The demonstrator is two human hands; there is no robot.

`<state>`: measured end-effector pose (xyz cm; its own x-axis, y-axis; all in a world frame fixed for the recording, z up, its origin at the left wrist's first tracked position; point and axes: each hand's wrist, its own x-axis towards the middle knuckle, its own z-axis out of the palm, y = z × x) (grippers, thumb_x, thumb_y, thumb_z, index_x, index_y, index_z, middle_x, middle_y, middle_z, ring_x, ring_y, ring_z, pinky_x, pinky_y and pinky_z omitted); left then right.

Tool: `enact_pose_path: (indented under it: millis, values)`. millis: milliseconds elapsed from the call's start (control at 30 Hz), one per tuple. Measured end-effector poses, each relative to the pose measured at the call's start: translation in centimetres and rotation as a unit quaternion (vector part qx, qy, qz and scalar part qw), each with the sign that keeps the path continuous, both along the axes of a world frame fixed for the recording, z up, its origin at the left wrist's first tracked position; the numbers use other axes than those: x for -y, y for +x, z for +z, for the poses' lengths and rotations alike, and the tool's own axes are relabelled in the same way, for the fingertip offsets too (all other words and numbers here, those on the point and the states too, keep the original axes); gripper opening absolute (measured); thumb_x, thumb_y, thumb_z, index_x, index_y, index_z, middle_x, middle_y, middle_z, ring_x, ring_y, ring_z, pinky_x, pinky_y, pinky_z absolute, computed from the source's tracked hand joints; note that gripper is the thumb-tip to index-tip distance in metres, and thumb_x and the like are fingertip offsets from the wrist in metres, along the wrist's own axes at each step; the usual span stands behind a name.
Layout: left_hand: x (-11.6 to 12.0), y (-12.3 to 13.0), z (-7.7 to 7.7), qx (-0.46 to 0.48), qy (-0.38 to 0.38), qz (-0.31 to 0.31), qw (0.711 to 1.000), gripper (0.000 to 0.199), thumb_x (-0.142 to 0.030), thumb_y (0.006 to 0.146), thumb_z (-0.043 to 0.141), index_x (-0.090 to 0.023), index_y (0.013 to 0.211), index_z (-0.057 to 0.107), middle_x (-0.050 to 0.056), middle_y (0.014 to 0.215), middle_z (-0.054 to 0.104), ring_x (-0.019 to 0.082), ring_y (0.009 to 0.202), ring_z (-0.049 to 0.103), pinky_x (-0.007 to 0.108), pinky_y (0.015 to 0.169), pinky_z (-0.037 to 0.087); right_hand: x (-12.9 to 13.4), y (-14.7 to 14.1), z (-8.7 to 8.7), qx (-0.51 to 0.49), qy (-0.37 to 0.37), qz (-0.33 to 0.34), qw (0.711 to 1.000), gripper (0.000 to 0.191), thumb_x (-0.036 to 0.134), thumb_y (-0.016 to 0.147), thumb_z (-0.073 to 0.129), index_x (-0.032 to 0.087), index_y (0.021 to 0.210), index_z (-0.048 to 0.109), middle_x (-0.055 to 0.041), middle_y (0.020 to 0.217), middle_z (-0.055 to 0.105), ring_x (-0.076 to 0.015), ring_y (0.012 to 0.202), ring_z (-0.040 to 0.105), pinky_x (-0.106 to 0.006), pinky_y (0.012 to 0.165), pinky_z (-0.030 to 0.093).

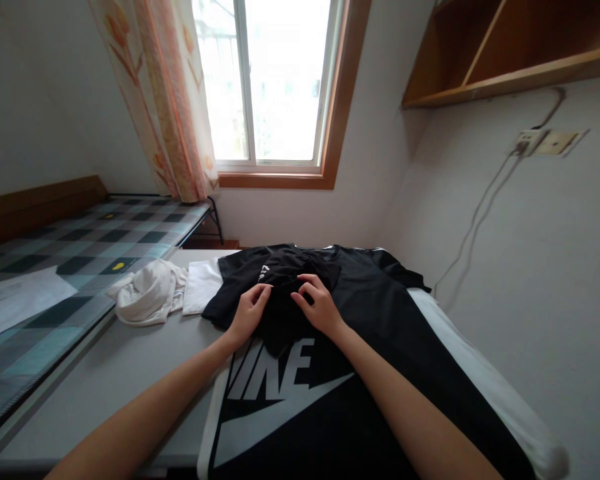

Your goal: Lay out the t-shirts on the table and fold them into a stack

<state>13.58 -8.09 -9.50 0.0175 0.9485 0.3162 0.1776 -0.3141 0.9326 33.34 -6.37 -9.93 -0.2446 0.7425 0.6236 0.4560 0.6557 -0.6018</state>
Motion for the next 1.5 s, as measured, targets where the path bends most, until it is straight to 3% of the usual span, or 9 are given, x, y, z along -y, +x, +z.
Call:
enact_pose_path:
  millis: [233, 433, 600, 700, 833, 967, 1100, 1333, 1500]
  values:
    - [-0.2, -0.1, -0.4, 0.058, -0.066, -0.120, 0.989, 0.049, -0.056, 0.090, 0.046, -0.017, 0.110, 0.068, 0.008, 0.101, 0.070, 0.022, 0.091, 0.064, 0.029, 0.072, 0.051, 0.7, -0.7, -0.1, 0.023, -0.005, 0.023, 0.999, 0.021, 0.034, 0.078, 0.069, 0.021, 0.089, 0.059, -0.0123, 0.132, 0.044, -0.0255, 0.121, 0.050, -0.042, 0.103, 0.043]
    - [-1.9, -1.3, 0.1, -0.182, 0.144, 0.073, 0.970, 0.033, -0.019, 0.088, 0.044, -0.022, 0.113, 0.066, 0.007, 0.130, 0.058, 0.024, 0.128, 0.047, 0.042, 0.109, 0.034, -0.1, -1.3, -0.6, -0.073, -0.037, -0.068, 0.994, 0.012, 0.032, 0.087, 0.054, 0.022, 0.082, 0.057, -0.0055, 0.094, 0.052, -0.0200, 0.089, 0.055, -0.037, 0.088, 0.046]
    - [-3.4, -2.8, -1.7, -0.359, 0.072, 0.004, 0.931, 0.076, -0.013, 0.070, 0.057, -0.019, 0.144, 0.039, 0.011, 0.148, 0.043, 0.030, 0.138, 0.036, 0.049, 0.110, 0.031, -1.1, -0.4, -0.9, -0.167, -0.158, -0.066, 0.971, 0.026, 0.047, 0.093, 0.035, 0.024, 0.088, 0.046, 0.0010, 0.074, 0.051, -0.0164, 0.070, 0.054, -0.031, 0.070, 0.047]
    - [-3.4, -2.9, -2.4, -0.418, 0.055, -0.012, 0.907, 0.071, -0.020, 0.073, 0.061, -0.019, 0.141, 0.043, 0.013, 0.139, 0.052, 0.031, 0.126, 0.048, 0.050, 0.103, 0.036, -1.3, 0.0, -1.5, -0.119, -0.178, 0.007, 0.977, 0.035, 0.052, 0.084, 0.054, 0.024, 0.103, 0.047, -0.0019, 0.093, 0.059, -0.0185, 0.092, 0.059, -0.033, 0.085, 0.047]
    - [-3.0, -2.9, -2.0, -0.452, 0.067, -0.007, 0.889, 0.041, -0.025, 0.082, 0.056, -0.021, 0.122, 0.062, 0.010, 0.122, 0.063, 0.029, 0.115, 0.055, 0.049, 0.098, 0.038, -1.3, -0.2, -2.5, 0.020, -0.139, 0.014, 0.990, 0.085, 0.041, 0.054, 0.084, 0.021, 0.127, 0.045, -0.0137, 0.131, 0.051, -0.0296, 0.124, 0.048, -0.046, 0.105, 0.036]
    - [-3.3, -3.8, -0.7, -0.402, 0.110, 0.000, 0.909, 0.034, -0.033, 0.083, 0.059, -0.024, 0.114, 0.066, 0.006, 0.116, 0.065, 0.025, 0.111, 0.058, 0.042, 0.096, 0.043, -1.8, -0.5, -2.8, 0.025, -0.156, -0.010, 0.987, 0.055, 0.034, 0.064, 0.076, 0.019, 0.113, 0.058, -0.0127, 0.116, 0.062, -0.0287, 0.110, 0.058, -0.045, 0.097, 0.044]
    - [-4.8, -6.3, 0.1, -0.322, 0.138, 0.085, 0.933, 0.034, -0.042, 0.090, 0.049, -0.020, 0.105, 0.069, 0.008, 0.110, 0.068, 0.024, 0.107, 0.061, 0.037, 0.097, 0.045, -2.6, 0.1, -2.3, -0.128, -0.185, 0.007, 0.974, 0.043, 0.039, 0.067, 0.071, 0.020, 0.105, 0.062, -0.0069, 0.097, 0.068, -0.0255, 0.099, 0.062, -0.043, 0.090, 0.049]
    - [-7.4, -10.7, -3.0, -0.324, 0.033, 0.122, 0.938, 0.034, -0.035, 0.090, 0.043, -0.020, 0.104, 0.070, 0.010, 0.114, 0.070, 0.026, 0.110, 0.062, 0.039, 0.099, 0.046, -4.6, 4.2, 2.7, -0.464, -0.213, 0.027, 0.860, 0.038, 0.053, 0.071, 0.064, 0.023, 0.093, 0.064, -0.0064, 0.089, 0.072, -0.0262, 0.094, 0.066, -0.046, 0.087, 0.054]
    - [-7.6, -11.2, -3.9, -0.376, 0.041, 0.151, 0.913, 0.029, -0.032, 0.088, 0.048, -0.021, 0.103, 0.070, 0.010, 0.123, 0.066, 0.027, 0.116, 0.059, 0.041, 0.102, 0.042, -6.0, 8.4, 10.9, -0.483, -0.122, 0.009, 0.867, 0.042, 0.059, 0.078, 0.049, 0.023, 0.085, 0.070, -0.0068, 0.085, 0.073, -0.0246, 0.104, 0.064, -0.040, 0.089, 0.054]
